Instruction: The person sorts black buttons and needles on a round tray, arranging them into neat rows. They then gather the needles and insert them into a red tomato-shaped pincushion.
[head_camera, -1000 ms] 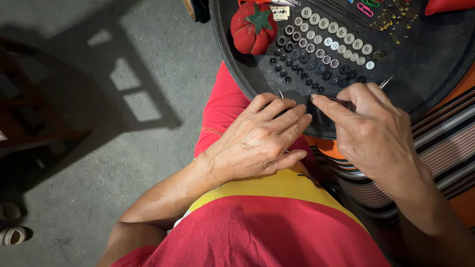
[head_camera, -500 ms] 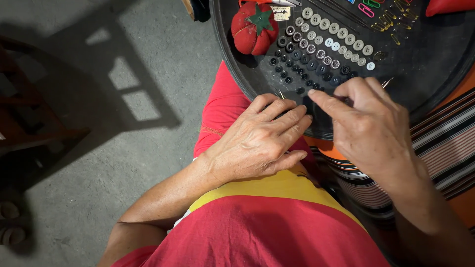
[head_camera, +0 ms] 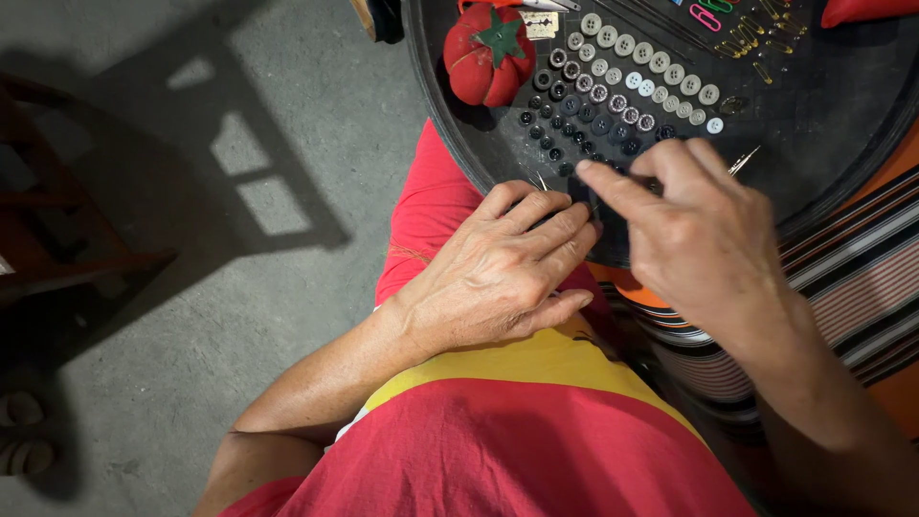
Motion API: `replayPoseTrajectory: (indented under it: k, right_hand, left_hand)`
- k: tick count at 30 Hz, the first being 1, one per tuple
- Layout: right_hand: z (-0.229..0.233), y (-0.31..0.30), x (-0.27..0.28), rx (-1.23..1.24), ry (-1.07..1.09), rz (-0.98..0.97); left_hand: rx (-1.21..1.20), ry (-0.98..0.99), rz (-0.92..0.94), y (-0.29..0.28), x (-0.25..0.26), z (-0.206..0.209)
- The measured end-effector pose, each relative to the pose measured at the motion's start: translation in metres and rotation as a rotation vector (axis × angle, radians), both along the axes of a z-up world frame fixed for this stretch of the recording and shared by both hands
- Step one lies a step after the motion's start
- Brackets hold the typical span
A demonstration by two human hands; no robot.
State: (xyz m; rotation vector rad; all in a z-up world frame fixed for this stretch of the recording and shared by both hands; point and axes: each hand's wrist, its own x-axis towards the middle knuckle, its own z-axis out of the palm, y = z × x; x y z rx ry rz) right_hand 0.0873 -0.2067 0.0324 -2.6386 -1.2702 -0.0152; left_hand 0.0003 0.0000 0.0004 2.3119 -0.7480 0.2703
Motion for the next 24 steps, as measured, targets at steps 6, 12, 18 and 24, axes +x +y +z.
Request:
replayPoseTrajectory:
  k: [6,12,18,24]
  right_hand:
    - [0.009,-0.05,0.007,0.161,-0.041,-0.122]
    - [0.004,-0.076,-0.006,0.168,0.116,-0.203]
    - [0.0,-0.071,-0.013,0.08,-0.002,-0.095]
    - [0.009,-0.072,-0.011,0.035,-0.075,-0.162]
  left_hand:
    - [0.019,-0.007,0.0,-0.005,-0.001,0.003]
    - [0.025,-0.037,-0.042,-0.016,0.005,0.006]
    - [0.054,-0.036,-0.071,-0.033,0.011,0.008]
    - [0.077,-0.005,-0.087,-0.04,0.016,0.007]
